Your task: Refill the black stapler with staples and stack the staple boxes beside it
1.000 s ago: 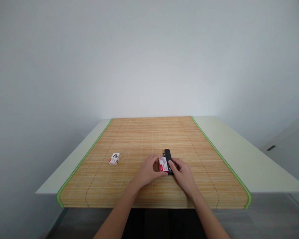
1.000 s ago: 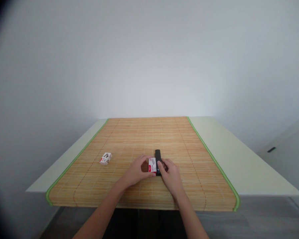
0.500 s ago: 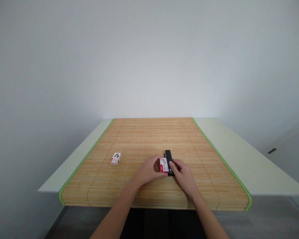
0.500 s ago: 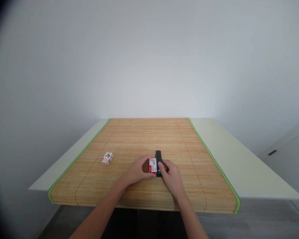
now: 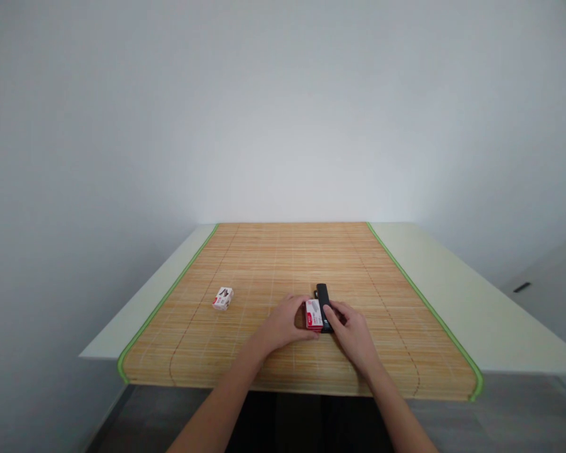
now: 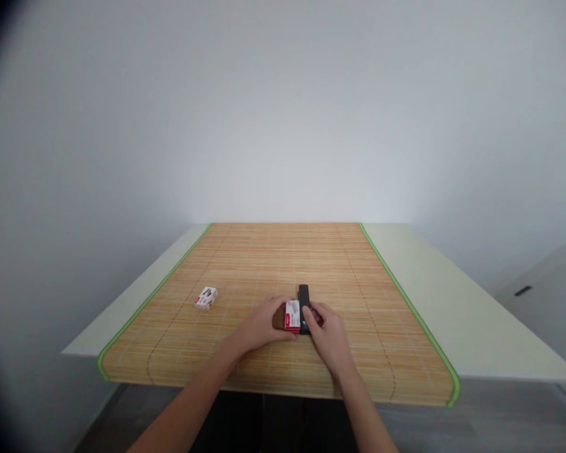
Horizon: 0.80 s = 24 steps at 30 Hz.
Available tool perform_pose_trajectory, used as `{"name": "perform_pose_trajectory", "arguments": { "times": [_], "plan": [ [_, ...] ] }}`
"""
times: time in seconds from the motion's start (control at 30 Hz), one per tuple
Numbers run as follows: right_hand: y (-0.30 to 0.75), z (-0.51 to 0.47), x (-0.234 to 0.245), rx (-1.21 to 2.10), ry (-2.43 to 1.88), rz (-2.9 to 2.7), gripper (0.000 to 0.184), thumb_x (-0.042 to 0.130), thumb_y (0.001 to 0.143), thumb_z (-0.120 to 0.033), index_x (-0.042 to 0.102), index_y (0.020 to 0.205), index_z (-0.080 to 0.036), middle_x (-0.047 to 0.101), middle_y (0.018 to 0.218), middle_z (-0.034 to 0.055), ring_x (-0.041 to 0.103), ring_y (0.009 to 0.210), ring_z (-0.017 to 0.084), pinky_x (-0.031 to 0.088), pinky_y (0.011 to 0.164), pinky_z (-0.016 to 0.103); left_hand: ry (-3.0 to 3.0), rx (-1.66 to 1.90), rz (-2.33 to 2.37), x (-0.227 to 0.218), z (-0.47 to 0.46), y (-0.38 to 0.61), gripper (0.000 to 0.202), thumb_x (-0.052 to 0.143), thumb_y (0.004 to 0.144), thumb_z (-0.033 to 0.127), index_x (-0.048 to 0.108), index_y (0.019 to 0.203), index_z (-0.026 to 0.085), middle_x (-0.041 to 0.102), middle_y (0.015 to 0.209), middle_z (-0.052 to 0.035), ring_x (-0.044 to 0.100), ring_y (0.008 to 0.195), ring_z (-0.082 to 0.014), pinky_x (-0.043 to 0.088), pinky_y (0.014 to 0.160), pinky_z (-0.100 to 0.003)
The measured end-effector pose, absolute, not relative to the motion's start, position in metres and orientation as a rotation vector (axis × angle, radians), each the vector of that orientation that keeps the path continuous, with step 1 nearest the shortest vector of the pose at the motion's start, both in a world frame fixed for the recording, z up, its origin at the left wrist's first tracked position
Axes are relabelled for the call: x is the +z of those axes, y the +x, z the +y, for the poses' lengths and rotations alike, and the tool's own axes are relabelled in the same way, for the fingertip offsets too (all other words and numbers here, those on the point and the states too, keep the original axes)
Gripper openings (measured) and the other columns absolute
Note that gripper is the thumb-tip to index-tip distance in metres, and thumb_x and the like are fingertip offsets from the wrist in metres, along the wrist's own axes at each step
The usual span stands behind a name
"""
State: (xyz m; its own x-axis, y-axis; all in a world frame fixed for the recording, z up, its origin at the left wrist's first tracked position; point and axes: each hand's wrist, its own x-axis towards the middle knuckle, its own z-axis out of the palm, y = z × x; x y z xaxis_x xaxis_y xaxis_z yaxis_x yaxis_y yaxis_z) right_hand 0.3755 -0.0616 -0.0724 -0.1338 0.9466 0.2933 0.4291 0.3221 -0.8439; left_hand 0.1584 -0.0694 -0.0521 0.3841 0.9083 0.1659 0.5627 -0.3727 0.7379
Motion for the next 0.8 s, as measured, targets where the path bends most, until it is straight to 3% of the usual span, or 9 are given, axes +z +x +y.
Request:
{"name": "perform_pose_trajectory", "arguments": {
  "times": [0.07, 0.13, 0.2, 0.27, 0.33, 0.43, 0.6, 0.8],
  "plan": [
    [0.376, -0.061, -0.074, 0.753, -1.244, -1.719, 0.044, 0.052, 0.1, -0.055, 0.077, 0.108, -0.02, 0.073, 0.087, 0.0086, 0.064, 0.075, 0.024, 0.05, 0.07, 0.034, 2.107, 0.724, 1.294, -0.044, -0.074, 0.146, 0.118, 0.092, 0.059, 0.057, 0.035, 0.158, 0.026, 0.047, 0.155, -0.013, 0.045, 0.14, -0.0348, 0.037, 0.116, -0.048],
    [0.376, -0.06, -0.074, 0.752, -1.251, -1.72, 0.044, 0.052, 0.1, -0.055, 0.077, 0.108, -0.019, 0.073, 0.087, 0.0086, 0.064, 0.075, 0.024, 0.05, 0.07, 0.035, 2.186, 0.69, 1.385, -0.032, -0.077, 0.116, 0.125, 0.089, 0.061, 0.06, 0.024, 0.162, 0.029, 0.036, 0.163, -0.0119, 0.035, 0.148, -0.0339, 0.029, 0.121, -0.048],
    [0.376, -0.06, -0.074, 0.752, -1.258, -1.724, 0.044, 0.052, 0.1, -0.054, 0.077, 0.107, -0.019, 0.073, 0.087, 0.0087, 0.064, 0.075, 0.024, 0.05, 0.07, 0.035, 2.253, 0.67, 1.547, -0.022, -0.078, 0.069, 0.104, 0.083, 0.072, 0.057, 0.031, 0.159, 0.033, 0.036, 0.163, -0.0077, 0.033, 0.149, -0.0307, 0.024, 0.123, -0.047],
    [0.376, -0.06, -0.074, 0.752, -1.258, -1.725, 0.043, 0.052, 0.1, -0.054, 0.076, 0.106, -0.019, 0.073, 0.087, 0.0088, 0.064, 0.076, 0.024, 0.05, 0.07, 0.035, 2.208, 0.641, 1.777, -0.015, -0.078, 0.017, 0.087, 0.079, 0.075, 0.052, 0.045, 0.152, 0.027, 0.043, 0.159, -0.01, 0.035, 0.146, -0.0329, 0.022, 0.123, -0.048],
    [0.376, -0.061, -0.074, 0.753, -1.256, -1.722, 0.043, 0.052, 0.1, -0.054, 0.076, 0.106, -0.019, 0.073, 0.089, 0.0087, 0.064, 0.076, 0.024, 0.05, 0.071, 0.035, 2.043, 0.583, 1.943, -0.014, -0.079, -0.029, 0.083, 0.078, 0.073, 0.05, 0.052, 0.146, 0.02, 0.051, 0.15, -0.0137, 0.042, 0.14, -0.036, 0.027, 0.12, -0.05],
    [0.376, -0.061, -0.075, 0.767, -1.255, -1.716, 0.043, 0.052, 0.1, -0.054, 0.076, 0.106, -0.019, 0.072, 0.088, 0.0085, 0.064, 0.075, 0.024, 0.049, 0.07, 0.035, 1.866, 0.542, 1.832, -0.018, -0.081, -0.067, 0.077, 0.071, 0.075, 0.045, 0.052, 0.145, 0.02, 0.058, 0.143, -0.0108, 0.056, 0.124, -0.0315, 0.043, 0.107, -0.043],
    [0.376, -0.059, -0.077, 0.761, -1.255, -1.719, 0.045, 0.051, 0.1, -0.056, 0.076, 0.105, -0.018, 0.072, 0.087, 0.0085, 0.064, 0.075, 0.024, 0.049, 0.069, 0.034, 1.796, 0.548, 1.816, -0.023, -0.073, -0.051, 0.066, 0.071, 0.074, 0.047, 0.063, 0.134, 0.02, 0.074, 0.105, -0.0062, 0.066, 0.093, -0.0261, 0.051, 0.088, -0.036],
    [0.376, -0.059, -0.076, 0.758, -1.274, -1.722, 0.046, 0.052, 0.099, -0.057, 0.077, 0.107, -0.019, 0.072, 0.087, 0.0079, 0.064, 0.075, 0.023, 0.049, 0.07, 0.034, 1.946, 0.727, 1.604, -0.033, -0.046, 0.037, 0.058, 0.075, 0.076, 0.045, 0.068, 0.129, 0.022, 0.075, 0.113, -0.0069, 0.069, 0.095, -0.0261, 0.053, 0.085, -0.034]
  ]
}}
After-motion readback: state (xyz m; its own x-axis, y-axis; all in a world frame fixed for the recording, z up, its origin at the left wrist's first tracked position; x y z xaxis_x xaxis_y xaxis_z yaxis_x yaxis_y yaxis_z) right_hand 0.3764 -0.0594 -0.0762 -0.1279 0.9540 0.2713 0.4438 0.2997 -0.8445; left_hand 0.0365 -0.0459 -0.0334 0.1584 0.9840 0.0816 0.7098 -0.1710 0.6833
